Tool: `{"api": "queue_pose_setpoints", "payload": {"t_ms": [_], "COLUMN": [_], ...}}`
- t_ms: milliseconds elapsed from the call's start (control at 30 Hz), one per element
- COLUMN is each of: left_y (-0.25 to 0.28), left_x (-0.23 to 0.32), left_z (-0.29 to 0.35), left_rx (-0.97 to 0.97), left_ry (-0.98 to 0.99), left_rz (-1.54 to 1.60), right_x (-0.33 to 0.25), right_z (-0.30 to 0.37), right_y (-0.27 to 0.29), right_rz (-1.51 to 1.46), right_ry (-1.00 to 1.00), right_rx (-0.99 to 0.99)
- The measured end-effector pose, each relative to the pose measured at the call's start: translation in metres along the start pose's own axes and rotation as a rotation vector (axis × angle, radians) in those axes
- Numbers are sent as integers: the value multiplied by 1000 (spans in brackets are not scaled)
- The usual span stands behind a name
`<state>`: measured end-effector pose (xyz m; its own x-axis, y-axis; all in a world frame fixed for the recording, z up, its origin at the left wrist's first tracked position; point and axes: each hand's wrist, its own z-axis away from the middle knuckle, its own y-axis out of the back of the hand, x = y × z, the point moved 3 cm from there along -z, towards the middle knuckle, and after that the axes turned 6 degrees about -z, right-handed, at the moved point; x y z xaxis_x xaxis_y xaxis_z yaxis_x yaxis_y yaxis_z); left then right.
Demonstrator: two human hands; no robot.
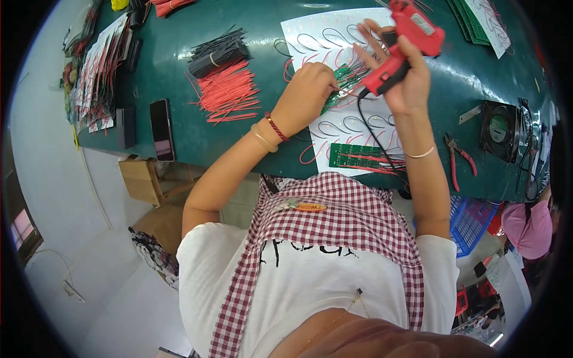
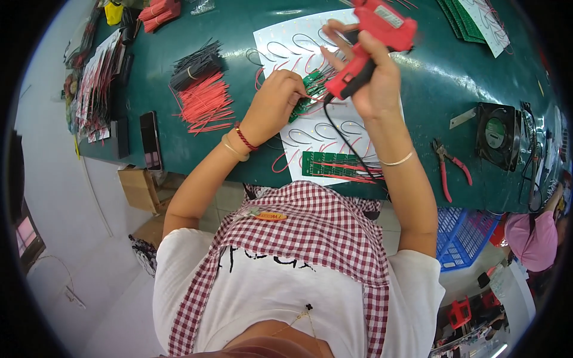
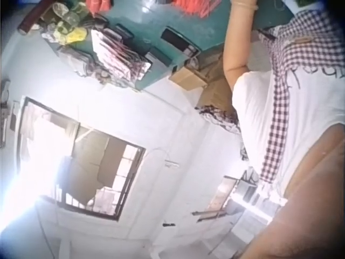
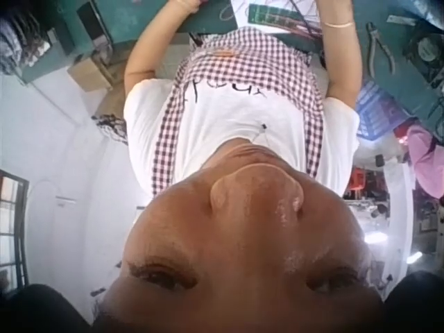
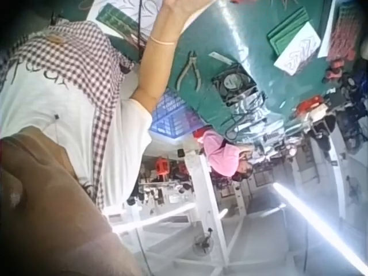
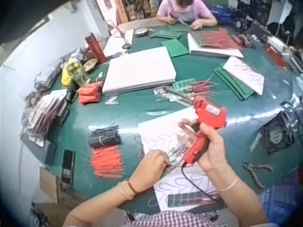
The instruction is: Soldering electrical wires to LED strip circuit boards.
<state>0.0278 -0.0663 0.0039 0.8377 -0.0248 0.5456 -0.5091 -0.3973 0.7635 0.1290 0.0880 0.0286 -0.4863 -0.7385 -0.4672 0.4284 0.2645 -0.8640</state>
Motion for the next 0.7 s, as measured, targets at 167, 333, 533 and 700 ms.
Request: {"api": "queue_pose_setpoints", "payload": {"t_ms": [167, 333, 533, 700], "left_y": [12, 31, 55, 42], "left_x": [-9, -10, -21, -11], "left_z": [7, -6, -24, -16], "left_rx": [25, 100, 141, -121], "left_ry": [482, 666, 751, 494], "left_rz": [613, 873, 870, 243], "right_x": [28, 17, 17, 17], "right_z": [17, 29, 33, 32], "right_y": [16, 22, 29, 27], "right_rz": [144, 190, 131, 140], "right_ry": [-22, 40, -4, 7], "right_rx": [38, 46, 54, 55]}}
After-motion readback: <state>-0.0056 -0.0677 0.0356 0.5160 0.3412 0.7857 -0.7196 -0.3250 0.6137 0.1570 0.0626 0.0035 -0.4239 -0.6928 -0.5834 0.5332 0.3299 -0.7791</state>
